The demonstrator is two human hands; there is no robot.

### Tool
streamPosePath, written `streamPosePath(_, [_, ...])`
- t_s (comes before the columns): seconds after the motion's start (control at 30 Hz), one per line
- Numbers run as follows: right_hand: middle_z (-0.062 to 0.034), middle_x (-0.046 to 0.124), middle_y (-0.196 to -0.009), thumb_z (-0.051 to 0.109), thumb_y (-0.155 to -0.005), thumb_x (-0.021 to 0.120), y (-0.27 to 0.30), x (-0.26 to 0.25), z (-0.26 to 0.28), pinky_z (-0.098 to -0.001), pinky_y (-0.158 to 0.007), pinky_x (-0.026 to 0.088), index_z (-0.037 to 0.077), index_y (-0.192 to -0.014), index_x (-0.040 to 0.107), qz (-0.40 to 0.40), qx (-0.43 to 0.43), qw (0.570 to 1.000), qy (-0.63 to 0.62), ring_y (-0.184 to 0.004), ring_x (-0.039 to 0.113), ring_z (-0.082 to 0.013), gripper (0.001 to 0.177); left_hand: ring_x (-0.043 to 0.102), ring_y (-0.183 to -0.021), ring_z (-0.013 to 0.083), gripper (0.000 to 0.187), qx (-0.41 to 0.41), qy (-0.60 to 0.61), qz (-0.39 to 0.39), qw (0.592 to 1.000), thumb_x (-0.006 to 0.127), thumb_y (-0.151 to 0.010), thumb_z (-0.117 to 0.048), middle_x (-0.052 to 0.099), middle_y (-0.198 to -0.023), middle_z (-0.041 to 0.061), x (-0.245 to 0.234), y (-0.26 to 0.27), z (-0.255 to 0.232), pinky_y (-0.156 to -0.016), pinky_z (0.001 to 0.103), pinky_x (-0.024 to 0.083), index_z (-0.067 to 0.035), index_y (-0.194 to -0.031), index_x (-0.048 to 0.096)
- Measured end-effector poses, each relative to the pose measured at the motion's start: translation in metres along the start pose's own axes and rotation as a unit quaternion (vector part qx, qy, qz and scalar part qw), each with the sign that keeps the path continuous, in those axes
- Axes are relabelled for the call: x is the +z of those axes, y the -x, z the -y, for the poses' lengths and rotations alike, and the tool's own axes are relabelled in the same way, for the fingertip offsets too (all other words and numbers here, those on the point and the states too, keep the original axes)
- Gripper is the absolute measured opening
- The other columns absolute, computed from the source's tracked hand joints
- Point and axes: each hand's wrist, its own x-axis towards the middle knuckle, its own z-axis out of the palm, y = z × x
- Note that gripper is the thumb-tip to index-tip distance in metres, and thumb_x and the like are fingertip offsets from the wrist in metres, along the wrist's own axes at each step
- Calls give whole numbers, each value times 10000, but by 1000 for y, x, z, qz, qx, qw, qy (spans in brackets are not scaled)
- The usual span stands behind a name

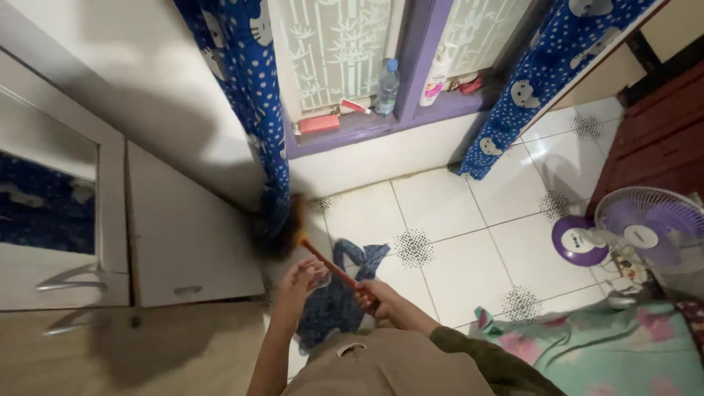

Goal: Sweeping the floor throughout different areas of the home with a broom.

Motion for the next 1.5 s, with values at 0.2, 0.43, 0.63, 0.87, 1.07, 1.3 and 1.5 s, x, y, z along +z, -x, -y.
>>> streamPosePath(0.2, [-71,561,-633,124,-962,615,-94,-64,-4,-222,-336,328,-22,-1032,588,-68,-54,994,59,-409,412,-102,165,706,-1131,197,395,14,-69,11,997,554,-1020,-240,733,-1261,96,-38,18,-38,-967,288,526,-39,-1356,606])
streamPosePath(0.43, [-114,577,-610,107,-920,655,-91,-144,6,-342,-371,363,-29,-848,608,-302,-233,923,55,-439,507,-196,161,713,-1098,192,414,-43,-73,11,996,585,-999,-274,735,-1238,80,-91,0,16,-947,326,527,-60,-1350,630])
streamPosePath(0.63, [-109,626,-664,178,-926,639,-36,-49,-34,-376,-429,460,-37,-938,684,-358,-351,837,219,-495,598,-211,220,712,-1074,207,448,-6,-43,69,997,607,-994,-294,738,-1212,97,-102,-9,35,-922,346,527,-51,-1370,609])
streamPosePath(0.87, [-83,675,-695,196,-863,724,36,37,-83,-358,-497,551,18,-1123,633,-267,-331,841,334,-540,664,-194,328,700,-1102,181,457,-10,-104,102,989,550,-1007,-323,732,-1247,87,-62,-10,-1,-943,304,519,-60,-1377,605])
streamPosePath(1.07, [-61,586,-640,128,-879,708,-11,-25,-75,-295,-441,440,49,-1091,644,-55,-235,955,173,-486,528,-149,235,709,-1089,217,428,-53,-71,154,984,583,-982,-260,724,-1258,147,-13,-32,-1,-944,320,515,-36,-1346,611])
streamPosePath(1.3, [-33,508,-591,74,-878,689,-62,-151,4,-252,-369,308,40,-835,608,-67,-108,992,23,-424,408,-95,98,715,-1070,235,425,-20,-83,170,982,584,-992,-231,733,-1245,163,40,-87,9,-902,325,505,-7,-1352,612])
streamPosePath(1.5, [-57,524,-576,15,-853,678,19,-200,115,-261,-345,305,-24,-813,583,-170,-207,962,-46,-402,412,-109,110,711,-1091,193,412,-43,-126,175,975,562,-990,-242,734,-1257,108,132,-116,-34,-929,317,508,-57,-1355,607])
